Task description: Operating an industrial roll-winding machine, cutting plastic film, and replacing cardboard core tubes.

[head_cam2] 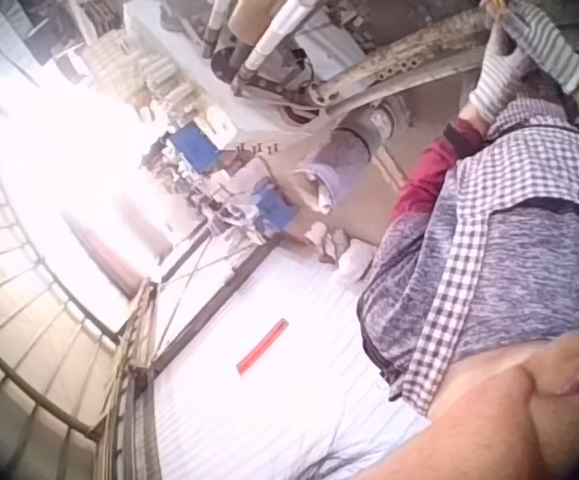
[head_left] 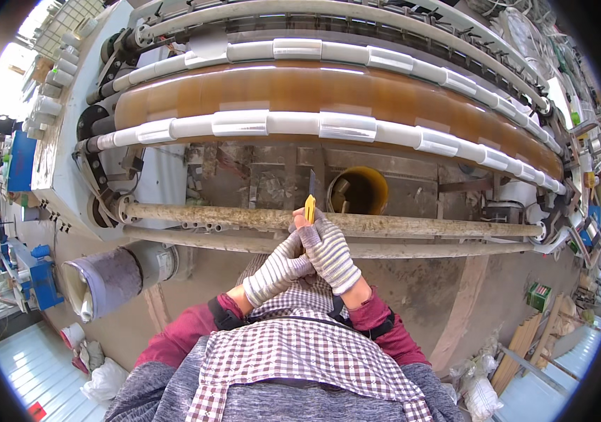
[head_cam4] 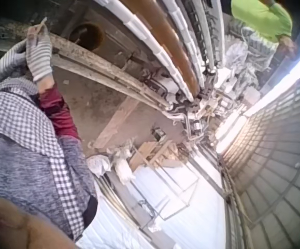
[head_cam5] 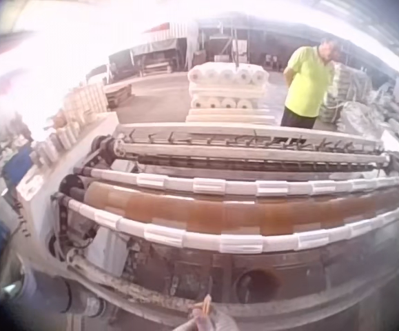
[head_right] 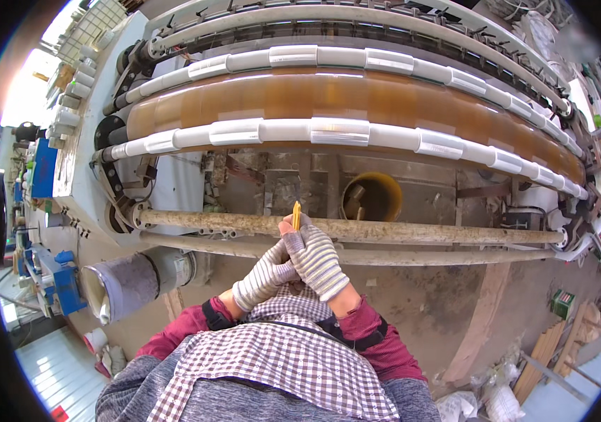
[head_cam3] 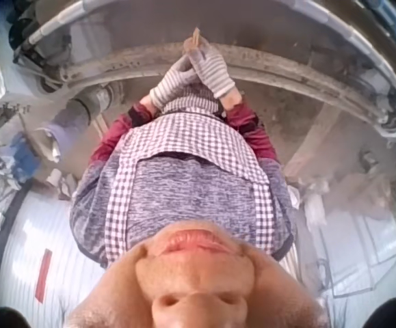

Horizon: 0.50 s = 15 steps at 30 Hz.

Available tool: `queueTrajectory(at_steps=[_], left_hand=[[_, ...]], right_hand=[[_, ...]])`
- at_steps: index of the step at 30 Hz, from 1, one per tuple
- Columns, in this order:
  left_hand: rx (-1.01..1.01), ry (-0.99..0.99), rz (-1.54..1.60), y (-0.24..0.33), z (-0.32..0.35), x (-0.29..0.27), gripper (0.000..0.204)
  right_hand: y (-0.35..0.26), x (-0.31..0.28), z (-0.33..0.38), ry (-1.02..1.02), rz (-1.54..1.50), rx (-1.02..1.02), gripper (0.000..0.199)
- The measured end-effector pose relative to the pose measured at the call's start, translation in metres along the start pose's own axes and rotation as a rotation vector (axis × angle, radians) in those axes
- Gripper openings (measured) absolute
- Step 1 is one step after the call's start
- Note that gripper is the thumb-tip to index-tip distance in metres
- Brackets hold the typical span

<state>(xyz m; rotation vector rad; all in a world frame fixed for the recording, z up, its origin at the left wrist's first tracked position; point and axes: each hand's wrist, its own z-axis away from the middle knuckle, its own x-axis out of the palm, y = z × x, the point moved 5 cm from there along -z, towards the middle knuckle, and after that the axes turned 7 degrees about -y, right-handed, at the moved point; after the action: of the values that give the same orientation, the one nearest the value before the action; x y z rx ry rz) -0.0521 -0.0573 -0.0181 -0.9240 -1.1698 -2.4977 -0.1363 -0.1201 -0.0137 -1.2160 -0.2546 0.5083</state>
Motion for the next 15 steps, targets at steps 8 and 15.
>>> queueTrajectory(at_steps=[8, 15], left_hand=[[0.256, 0.026, -0.061, 0.066, -0.002, 0.004, 0.058], [0.266, 0.064, 0.148, 0.192, -0.003, -0.037, 0.016]], right_hand=[[-0.079, -0.006, -0.031, 0.041, 0.087, -0.257, 0.043], [-0.182, 0.018, -0.141, -0.001, 0.811, -0.474, 0.034]])
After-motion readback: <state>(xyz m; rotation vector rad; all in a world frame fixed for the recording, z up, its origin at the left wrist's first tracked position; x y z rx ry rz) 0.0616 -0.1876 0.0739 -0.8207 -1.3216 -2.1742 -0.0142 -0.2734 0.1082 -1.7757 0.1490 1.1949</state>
